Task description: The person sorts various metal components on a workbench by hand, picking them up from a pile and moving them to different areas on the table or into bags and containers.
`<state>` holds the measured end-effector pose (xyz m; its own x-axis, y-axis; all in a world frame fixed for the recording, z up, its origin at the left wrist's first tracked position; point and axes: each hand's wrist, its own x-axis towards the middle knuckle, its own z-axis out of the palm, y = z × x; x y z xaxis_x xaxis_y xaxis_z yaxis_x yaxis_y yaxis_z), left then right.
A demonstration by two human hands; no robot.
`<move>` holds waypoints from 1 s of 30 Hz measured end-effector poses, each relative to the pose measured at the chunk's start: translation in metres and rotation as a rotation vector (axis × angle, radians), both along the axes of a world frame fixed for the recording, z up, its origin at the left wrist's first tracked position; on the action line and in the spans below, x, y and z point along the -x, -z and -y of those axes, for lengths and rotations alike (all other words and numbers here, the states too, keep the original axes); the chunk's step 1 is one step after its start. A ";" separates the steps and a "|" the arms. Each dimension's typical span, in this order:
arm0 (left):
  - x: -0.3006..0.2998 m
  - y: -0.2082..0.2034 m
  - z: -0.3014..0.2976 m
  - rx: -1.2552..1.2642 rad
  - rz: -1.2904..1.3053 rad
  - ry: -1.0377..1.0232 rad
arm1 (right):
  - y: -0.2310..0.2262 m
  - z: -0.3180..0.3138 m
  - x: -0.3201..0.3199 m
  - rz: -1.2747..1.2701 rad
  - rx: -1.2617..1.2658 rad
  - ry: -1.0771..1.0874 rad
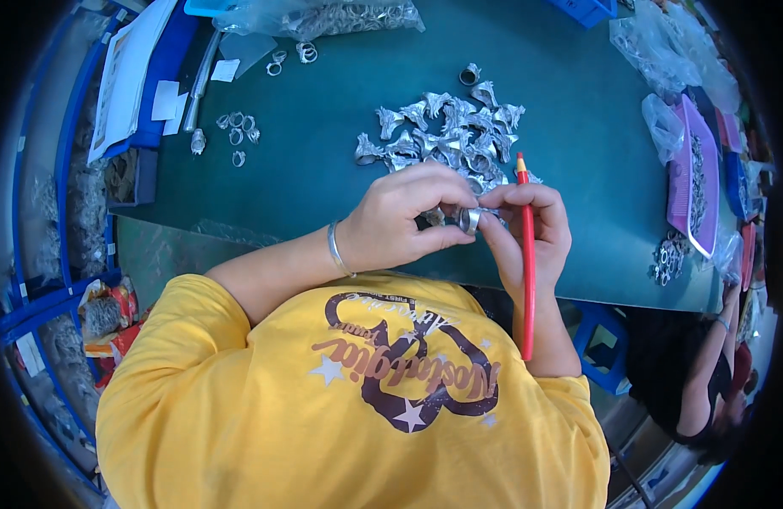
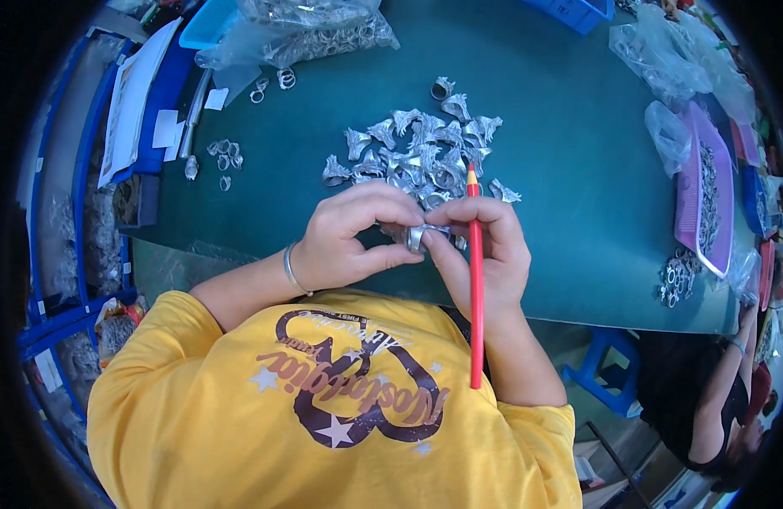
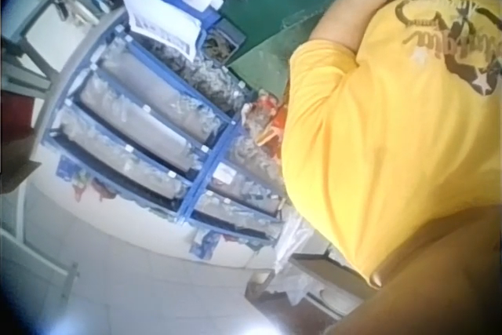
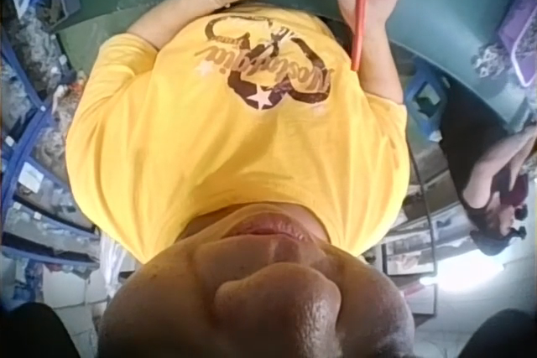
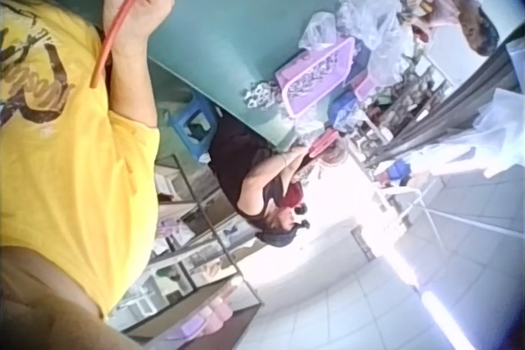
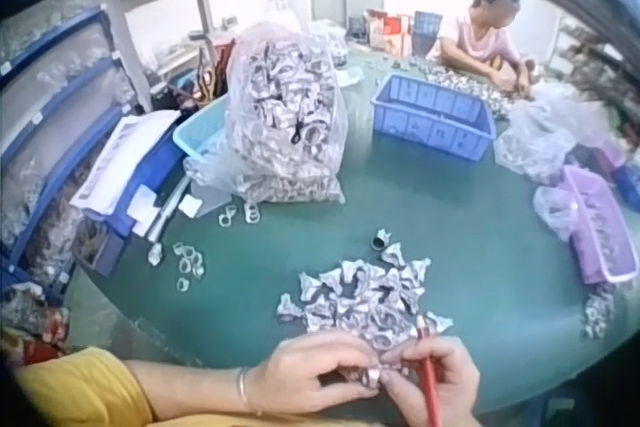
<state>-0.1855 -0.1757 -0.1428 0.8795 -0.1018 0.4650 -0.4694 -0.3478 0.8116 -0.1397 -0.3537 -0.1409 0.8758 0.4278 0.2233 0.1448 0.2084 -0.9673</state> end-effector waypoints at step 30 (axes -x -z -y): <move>0.016 0.002 -0.001 -0.023 0.005 -0.040 | -0.011 0.008 0.017 0.415 0.285 0.108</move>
<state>-0.2012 -0.1747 -0.1445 0.8809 -0.0770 0.4669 -0.4583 -0.3845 0.8013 -0.1566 -0.3615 -0.1303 0.7805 0.4344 0.4497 0.5351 -0.0922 -0.8397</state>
